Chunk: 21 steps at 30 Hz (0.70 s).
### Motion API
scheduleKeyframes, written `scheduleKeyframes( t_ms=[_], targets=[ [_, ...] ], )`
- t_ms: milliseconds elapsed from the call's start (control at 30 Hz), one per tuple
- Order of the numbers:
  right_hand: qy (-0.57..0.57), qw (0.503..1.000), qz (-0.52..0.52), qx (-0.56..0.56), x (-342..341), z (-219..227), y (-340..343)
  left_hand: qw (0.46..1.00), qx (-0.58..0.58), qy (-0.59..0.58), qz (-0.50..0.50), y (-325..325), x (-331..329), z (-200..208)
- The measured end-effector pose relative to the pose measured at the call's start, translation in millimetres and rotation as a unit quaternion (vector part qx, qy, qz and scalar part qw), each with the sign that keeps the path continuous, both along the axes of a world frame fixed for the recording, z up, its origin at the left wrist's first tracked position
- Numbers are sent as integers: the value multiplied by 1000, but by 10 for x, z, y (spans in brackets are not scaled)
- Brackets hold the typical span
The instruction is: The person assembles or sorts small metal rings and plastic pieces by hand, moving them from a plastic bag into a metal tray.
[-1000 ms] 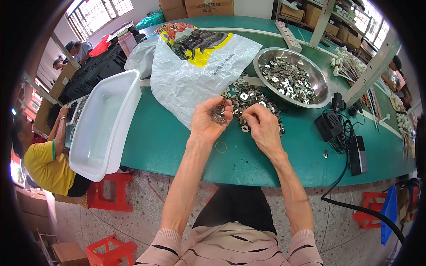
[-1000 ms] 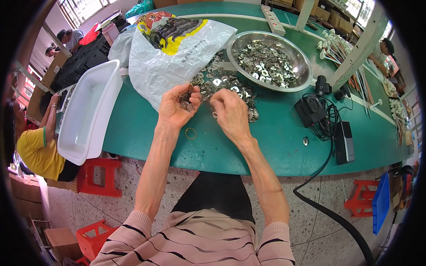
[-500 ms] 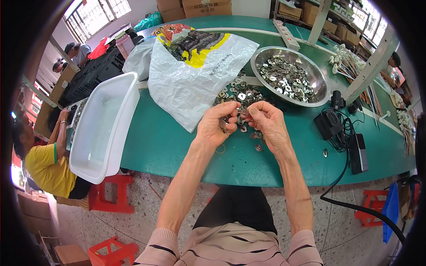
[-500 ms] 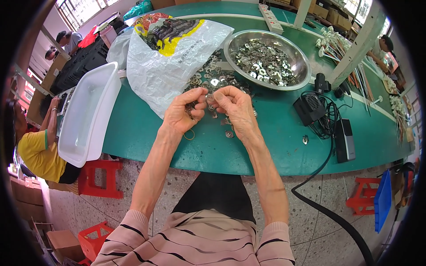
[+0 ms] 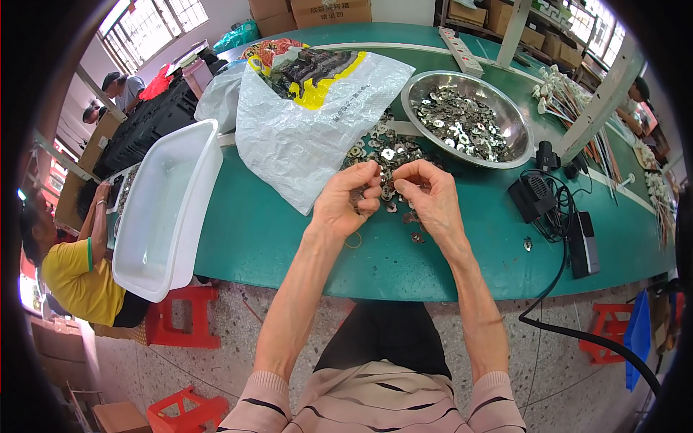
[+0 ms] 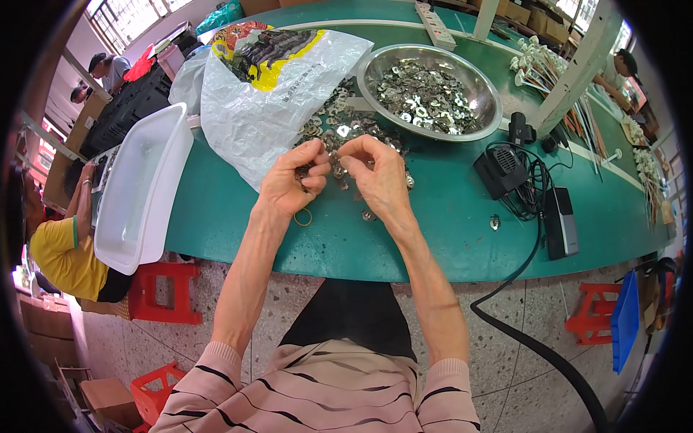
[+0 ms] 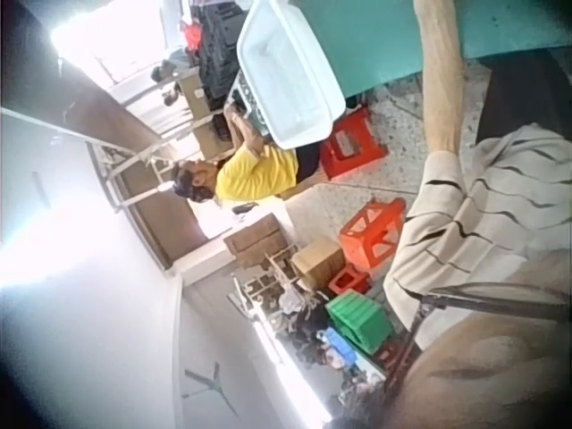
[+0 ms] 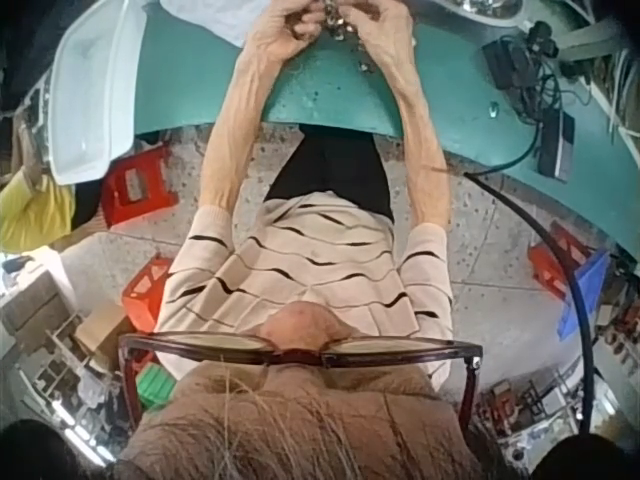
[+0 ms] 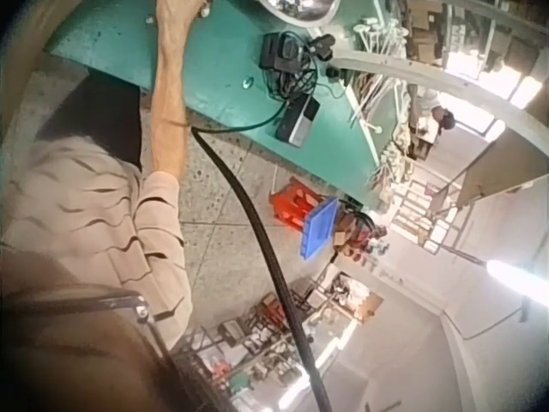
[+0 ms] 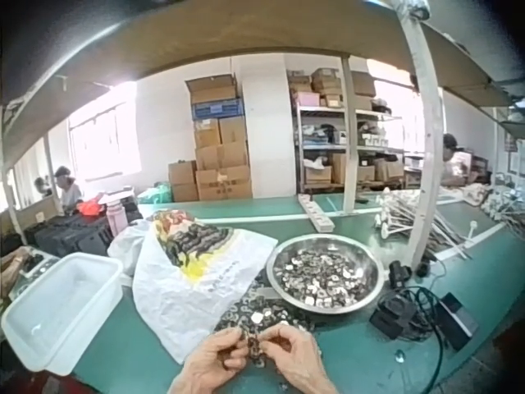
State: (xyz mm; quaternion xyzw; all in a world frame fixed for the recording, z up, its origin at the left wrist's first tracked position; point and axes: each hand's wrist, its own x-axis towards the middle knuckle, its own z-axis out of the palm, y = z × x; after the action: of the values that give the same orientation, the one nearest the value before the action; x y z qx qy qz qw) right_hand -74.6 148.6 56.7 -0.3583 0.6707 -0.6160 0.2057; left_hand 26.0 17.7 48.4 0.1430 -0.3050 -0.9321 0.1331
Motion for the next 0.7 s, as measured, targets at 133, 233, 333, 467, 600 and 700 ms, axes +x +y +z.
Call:
scheduleKeyframes(
  t_ms=[133, 233, 333, 467, 600, 700],
  targets=[
    [331, 941, -67, -1, 34, -125, -53, 998, 54, 14, 10, -8, 0, 16],
    [420, 903, -65, 56, 86, -151, -58, 998, 54, 14, 5, -15, 7, 9],
    [423, 903, -51, 57, 76, -182, -61, 999, 44, 9, 4, -12, 15, 15],
    [399, 914, -54, 44, 69, -154, -61, 1000, 22, 1, 2, -7, 24, 25],
    [317, 946, -61, 29, 40, -111, -43, 1000, 22, -16, 1, 10, 11, 52],
    [225, 972, -60, 43, 70, -43, -29, 1000, 23, -19, 3, 14, 12, 54]
  ],
)
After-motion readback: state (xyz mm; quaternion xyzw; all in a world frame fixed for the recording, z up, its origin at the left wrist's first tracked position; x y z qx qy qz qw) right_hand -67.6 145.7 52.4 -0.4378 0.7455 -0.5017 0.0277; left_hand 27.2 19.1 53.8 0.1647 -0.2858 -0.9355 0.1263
